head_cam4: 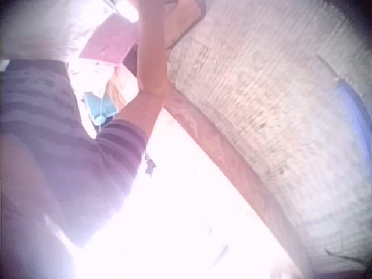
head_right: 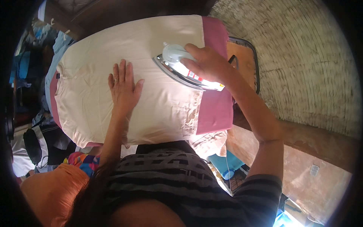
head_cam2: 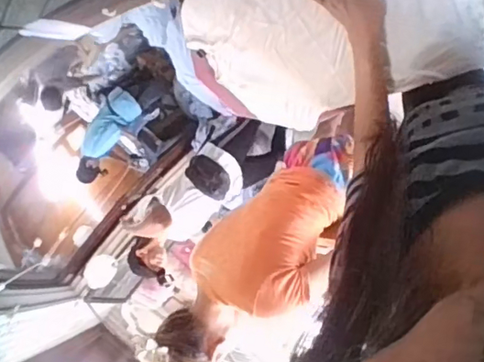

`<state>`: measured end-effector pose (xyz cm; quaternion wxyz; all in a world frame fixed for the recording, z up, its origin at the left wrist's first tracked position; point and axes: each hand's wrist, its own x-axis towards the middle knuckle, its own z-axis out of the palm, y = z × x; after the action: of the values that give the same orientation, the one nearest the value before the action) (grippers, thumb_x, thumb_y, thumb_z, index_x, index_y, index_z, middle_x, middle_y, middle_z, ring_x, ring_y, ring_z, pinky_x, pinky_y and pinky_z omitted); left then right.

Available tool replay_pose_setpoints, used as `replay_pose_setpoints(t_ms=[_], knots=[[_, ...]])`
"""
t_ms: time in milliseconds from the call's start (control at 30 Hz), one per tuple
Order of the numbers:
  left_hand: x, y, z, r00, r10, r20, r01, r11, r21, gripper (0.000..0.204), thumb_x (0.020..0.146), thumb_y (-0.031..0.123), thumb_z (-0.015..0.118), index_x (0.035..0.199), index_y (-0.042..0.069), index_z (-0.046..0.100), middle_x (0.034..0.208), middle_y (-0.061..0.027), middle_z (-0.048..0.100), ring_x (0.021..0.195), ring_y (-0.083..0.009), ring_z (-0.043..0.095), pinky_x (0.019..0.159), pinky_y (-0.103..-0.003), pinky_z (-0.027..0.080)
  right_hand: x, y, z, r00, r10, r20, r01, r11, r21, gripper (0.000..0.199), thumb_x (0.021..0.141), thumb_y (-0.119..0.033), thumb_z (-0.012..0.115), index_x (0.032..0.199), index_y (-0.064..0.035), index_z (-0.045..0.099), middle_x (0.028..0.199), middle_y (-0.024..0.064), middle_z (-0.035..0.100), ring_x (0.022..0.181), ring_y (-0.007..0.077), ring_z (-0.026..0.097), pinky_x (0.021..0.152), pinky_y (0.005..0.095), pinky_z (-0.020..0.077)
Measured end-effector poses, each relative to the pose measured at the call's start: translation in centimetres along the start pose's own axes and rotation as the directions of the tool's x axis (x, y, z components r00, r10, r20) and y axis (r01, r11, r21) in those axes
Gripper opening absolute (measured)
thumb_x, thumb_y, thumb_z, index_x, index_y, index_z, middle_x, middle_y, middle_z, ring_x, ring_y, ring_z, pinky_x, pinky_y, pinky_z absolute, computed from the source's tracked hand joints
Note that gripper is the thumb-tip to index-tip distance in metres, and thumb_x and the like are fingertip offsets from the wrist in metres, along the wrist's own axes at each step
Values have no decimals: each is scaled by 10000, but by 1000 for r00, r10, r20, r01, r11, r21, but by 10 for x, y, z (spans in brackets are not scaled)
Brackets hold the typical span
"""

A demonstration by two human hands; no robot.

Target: The person irons a light-colored shirt on an ironing board, flipping it to iron both the front and back surfaces.

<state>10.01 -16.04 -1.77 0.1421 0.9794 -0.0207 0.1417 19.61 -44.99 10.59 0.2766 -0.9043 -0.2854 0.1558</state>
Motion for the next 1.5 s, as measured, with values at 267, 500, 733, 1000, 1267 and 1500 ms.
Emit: replay_pose_setpoints(t_ms=[267,500,733,1000,1267,1500], knots=[[16,23,3,988,132,-75,-136,990,-47,566,887,320,620,1402,119,502,1517,-147,394,1413,-411,319,1085,-622,229,-81,89,-29,915,-337,-223,123,758,-640,282,965,-257,552,1142,-40,590,1137,224,590,797,306,669,587,419,527],[81,94,41,856,507,-101,-506,781,-367,266,863,175,681,1128,155,678,1294,-43,568,1189,-293,521,942,-485,415,-126,88,-74,690,627,-362,-470,768,435,370,985,-392,534,835,-57,490,539,20,451,404,110,414,391,307,323],[106,127,52,793,609,-21,-574,735,-363,236,827,138,710,1059,181,706,1092,-2,595,1019,-234,554,833,-393,457,-115,149,-63,631,657,-412,-520,753,403,427,967,-407,543,959,20,539,550,79,500,461,171,501,475,359,414],[143,163,53,633,771,67,-688,600,-409,209,819,171,733,1028,169,722,1036,2,584,990,-215,555,864,-377,458,-143,208,-46,752,-13,-659,-347,842,-413,391,929,-324,625,1156,-9,576,1065,223,604,720,300,634,546,361,477],[162,131,75,535,844,-29,-749,459,-477,272,752,57,702,1012,137,703,1086,-70,626,1060,-279,584,909,-420,481,-118,41,85,777,96,-622,-205,973,-106,397,819,-177,745,1133,31,621,1167,263,574,1059,438,558,921,491,454],[157,143,78,652,756,-54,-573,445,-688,154,798,181,648,721,111,535,794,-69,510,798,-285,574,727,-433,486,-93,15,146,646,274,-713,-436,899,-49,341,795,-201,770,1026,2,620,1025,174,588,1011,376,548,887,501,433]])
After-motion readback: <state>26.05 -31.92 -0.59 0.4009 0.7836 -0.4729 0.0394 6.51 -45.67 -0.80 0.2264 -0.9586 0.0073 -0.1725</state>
